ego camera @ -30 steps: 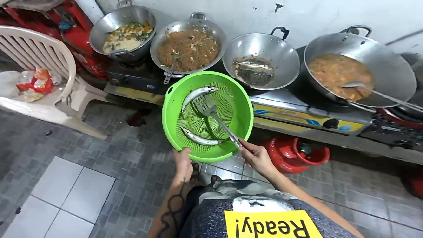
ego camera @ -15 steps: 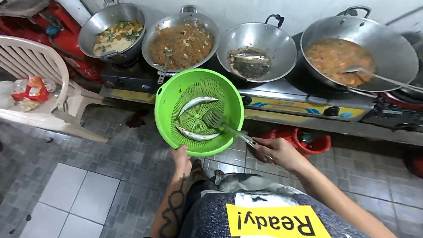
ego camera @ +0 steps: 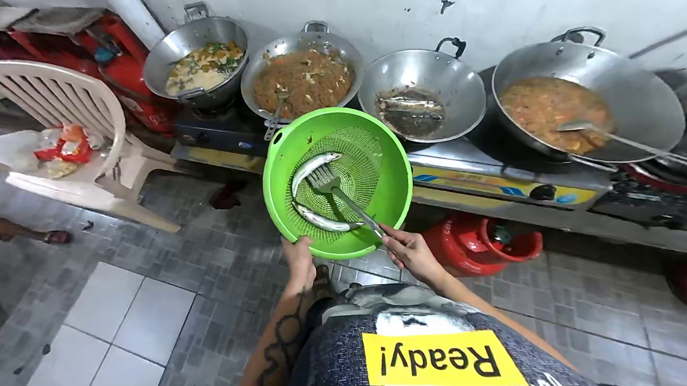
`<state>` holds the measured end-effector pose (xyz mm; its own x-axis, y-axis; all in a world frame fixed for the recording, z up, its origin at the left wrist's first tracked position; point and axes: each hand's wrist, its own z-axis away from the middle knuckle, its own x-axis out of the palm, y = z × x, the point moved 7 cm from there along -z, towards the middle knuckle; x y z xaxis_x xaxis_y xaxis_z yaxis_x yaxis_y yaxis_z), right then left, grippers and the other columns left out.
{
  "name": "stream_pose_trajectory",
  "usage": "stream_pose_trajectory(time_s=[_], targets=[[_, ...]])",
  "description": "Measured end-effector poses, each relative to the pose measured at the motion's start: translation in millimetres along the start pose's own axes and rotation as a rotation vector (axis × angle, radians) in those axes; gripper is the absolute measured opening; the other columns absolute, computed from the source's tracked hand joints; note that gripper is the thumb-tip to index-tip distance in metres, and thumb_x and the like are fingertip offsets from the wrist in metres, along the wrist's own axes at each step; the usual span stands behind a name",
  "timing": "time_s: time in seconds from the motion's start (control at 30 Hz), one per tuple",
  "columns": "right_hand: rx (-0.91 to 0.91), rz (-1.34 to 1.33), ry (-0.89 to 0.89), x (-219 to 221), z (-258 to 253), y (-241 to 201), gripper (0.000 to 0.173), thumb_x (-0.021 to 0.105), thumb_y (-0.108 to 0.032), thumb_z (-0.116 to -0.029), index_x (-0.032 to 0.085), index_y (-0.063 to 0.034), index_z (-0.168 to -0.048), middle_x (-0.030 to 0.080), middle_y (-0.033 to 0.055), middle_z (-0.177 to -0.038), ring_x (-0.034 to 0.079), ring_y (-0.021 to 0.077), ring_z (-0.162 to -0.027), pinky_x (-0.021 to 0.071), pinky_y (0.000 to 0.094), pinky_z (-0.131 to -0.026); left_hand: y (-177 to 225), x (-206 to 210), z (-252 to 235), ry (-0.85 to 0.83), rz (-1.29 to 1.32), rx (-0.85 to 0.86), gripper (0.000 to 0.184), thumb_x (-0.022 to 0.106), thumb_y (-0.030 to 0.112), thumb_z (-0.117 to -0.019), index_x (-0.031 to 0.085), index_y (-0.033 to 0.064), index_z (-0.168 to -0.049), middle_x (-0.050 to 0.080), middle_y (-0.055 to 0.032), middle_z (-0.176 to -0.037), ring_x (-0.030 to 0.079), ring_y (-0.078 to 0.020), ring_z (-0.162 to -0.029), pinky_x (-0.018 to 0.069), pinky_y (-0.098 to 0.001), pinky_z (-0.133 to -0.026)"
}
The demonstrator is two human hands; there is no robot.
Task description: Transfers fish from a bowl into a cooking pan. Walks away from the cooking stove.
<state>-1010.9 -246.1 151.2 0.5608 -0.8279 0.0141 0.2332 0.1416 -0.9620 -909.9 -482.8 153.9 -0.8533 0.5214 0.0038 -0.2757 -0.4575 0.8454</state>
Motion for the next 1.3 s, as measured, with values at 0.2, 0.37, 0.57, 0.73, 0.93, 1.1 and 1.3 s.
stream_pose_trajectory(time_s=[0.2, 0.37, 0.57, 0.73, 0.93, 1.1, 1.3], targets=[[-0.033, 0.011, 0.035, -5.8, 7.1, -6.8, 0.042, 0.053, -0.009, -0.1049, 0.052, 0.0065, -0.144, 0.064, -0.0053, -0.073, 0.051, -0.0018, -0.048, 0.0463, 0.0157, -0.046, 0.7, -6.8, -0.2, 0.006, 0.009, -0.036, 0.063, 0.055, -0.013, -0.0889, 0.038, 0.0012, -0.148, 0.059, -0.0235, -0.116, 0.063, -0.0249, -0.085, 0.053, -0.035, -0.061], [0.009, 0.207, 0.035, -23.1, 22.2, -27.1, 0.041, 0.055, -0.014, -0.1059, 0.056, 0.0016, -0.144, 0.065, -0.0028, -0.074, 0.052, -0.0002, -0.049, 0.0468, 0.0174, -0.046, -7.8, -12.0, -4.2, 0.006, 0.073, -0.13, 0.055, 0.053, -0.01, -0.0911, 0.038, 0.0012, -0.143, 0.058, -0.0209, -0.105, 0.063, -0.0225, -0.074, 0.0536, -0.0324, -0.058], [0.052, 0.2, 0.061, -37.5, 43.1, -54.5, 0.04, 0.055, -0.013, -0.1055, 0.056, 0.0016, -0.143, 0.062, -0.0048, -0.069, 0.051, -0.0003, -0.048, 0.045, 0.0166, -0.045, -12.8, -8.2, -10.2, 0.025, 0.074, -0.18, 0.052, 0.052, -0.009, -0.0914, 0.041, -0.0003, -0.141, 0.057, -0.0214, -0.107, 0.061, -0.0243, -0.08, 0.0537, -0.035, -0.064], [0.063, 0.101, 0.124, -52.6, 55.0, -94.0, 0.038, 0.054, -0.011, -0.1055, 0.057, 0.0019, -0.141, 0.06, -0.0058, -0.069, 0.049, -0.0002, -0.047, 0.0435, 0.0157, -0.045, -19.9, 2.5, -20.3, 0.025, 0.055, -0.204, 0.053, 0.053, -0.01, -0.0908, 0.041, 0.0002, -0.142, 0.057, -0.022, -0.107, 0.061, -0.0248, -0.08, 0.0542, -0.0344, -0.063], [-0.006, 0.03, 0.326, -89.0, 50.1, -147.4, 0.032, 0.051, -0.003, -0.1054, 0.062, 0.0017, -0.135, 0.057, -0.0051, -0.063, 0.046, -0.0017, -0.045, 0.0406, 0.0124, -0.043, -26.7, 4.5, -23.5, -0.008, 0.037, -0.221, 0.049, 0.053, -0.01, -0.0905, 0.043, -0.0006, -0.138, 0.056, -0.0207, -0.106, 0.061, -0.0241, -0.079, 0.0544, -0.0346, -0.063], [-0.018, 0.038, 0.531, -124.6, 12.7, -169.2, 0.03, 0.053, -0.009, -0.1073, 0.061, -0.0006, -0.135, 0.055, -0.0044, -0.069, 0.043, -0.0014, -0.047, 0.0394, 0.0133, -0.044, -33.6, -6.0, -29.4, -0.033, -0.023, -0.22, 0.052, 0.052, -0.01, -0.0913, 0.041, 0.0012, -0.141, 0.055, -0.0182, -0.103, 0.059, -0.0217, -0.077, 0.0527, -0.0338, -0.062], [-0.044, -0.135, 0.669, -151.4, -60.5, -145.1, 0.029, 0.054, -0.012, -0.1076, 0.058, 0.001, -0.133, 0.057, -0.0043, -0.074, 0.046, -0.0017, -0.049, 0.0413, 0.0134, -0.046, -45.2, -25.4, -42.4, -0.008, -0.162, -0.219, 0.048, 0.056, -0.008, -0.09, 0.045, -0.0009, -0.136, 0.056, -0.0165, -0.092, 0.055, -0.0185, -0.064, 0.0486, -0.0314, -0.052]])
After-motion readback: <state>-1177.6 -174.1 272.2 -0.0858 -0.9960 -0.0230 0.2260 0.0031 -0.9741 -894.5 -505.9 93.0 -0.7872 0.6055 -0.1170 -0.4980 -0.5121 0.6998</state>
